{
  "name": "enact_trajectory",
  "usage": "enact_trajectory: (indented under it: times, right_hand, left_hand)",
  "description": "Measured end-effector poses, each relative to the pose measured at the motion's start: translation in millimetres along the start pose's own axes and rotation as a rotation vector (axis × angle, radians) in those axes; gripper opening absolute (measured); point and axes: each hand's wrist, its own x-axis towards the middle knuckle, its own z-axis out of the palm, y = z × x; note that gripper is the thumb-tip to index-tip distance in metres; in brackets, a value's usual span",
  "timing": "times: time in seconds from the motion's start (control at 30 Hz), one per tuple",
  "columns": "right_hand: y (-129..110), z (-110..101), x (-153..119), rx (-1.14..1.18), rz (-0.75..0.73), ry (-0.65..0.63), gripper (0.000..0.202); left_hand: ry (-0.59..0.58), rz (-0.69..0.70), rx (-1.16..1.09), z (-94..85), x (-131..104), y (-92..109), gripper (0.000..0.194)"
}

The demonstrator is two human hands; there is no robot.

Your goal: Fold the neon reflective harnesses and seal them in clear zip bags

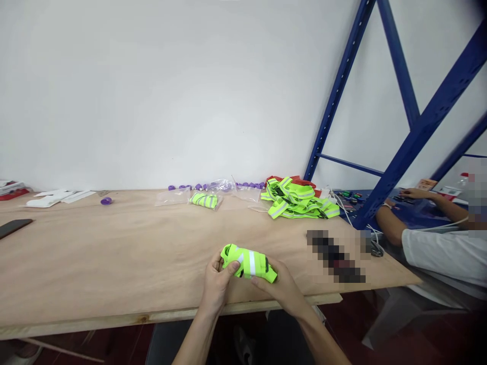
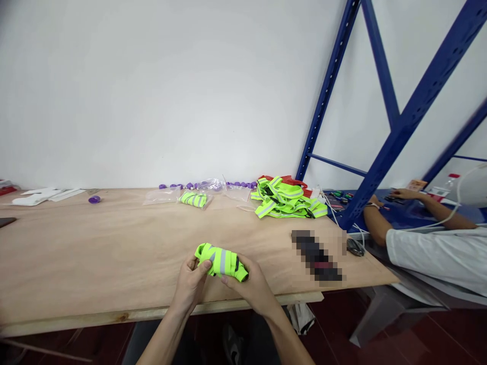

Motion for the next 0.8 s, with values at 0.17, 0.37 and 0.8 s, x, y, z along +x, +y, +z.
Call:
enact_trajectory:
  times: [0.17, 0.37, 0.8]
  right_hand:
    - [-7.8, -4.0, -7.4, 0.064, -0.017, 0.022, 0.052]
    - [1.2, -4.6, -8.8, 0.123, -0.118, 0.109, 0.048]
    - [32.1, -32.7, -38.1, 0.207, -0.060, 0.647, 0.039]
  left_hand:
    - [-0.043, 0.009, 0.039, 5.2, -2.8, -1.1, 0.054]
    - [-0.227, -0.024, 0.073, 21.4, 5.6, 2.8, 0.059]
    - [-0.737, 0.093, 0.892, 58.4, 113.1, -1.9, 0.061]
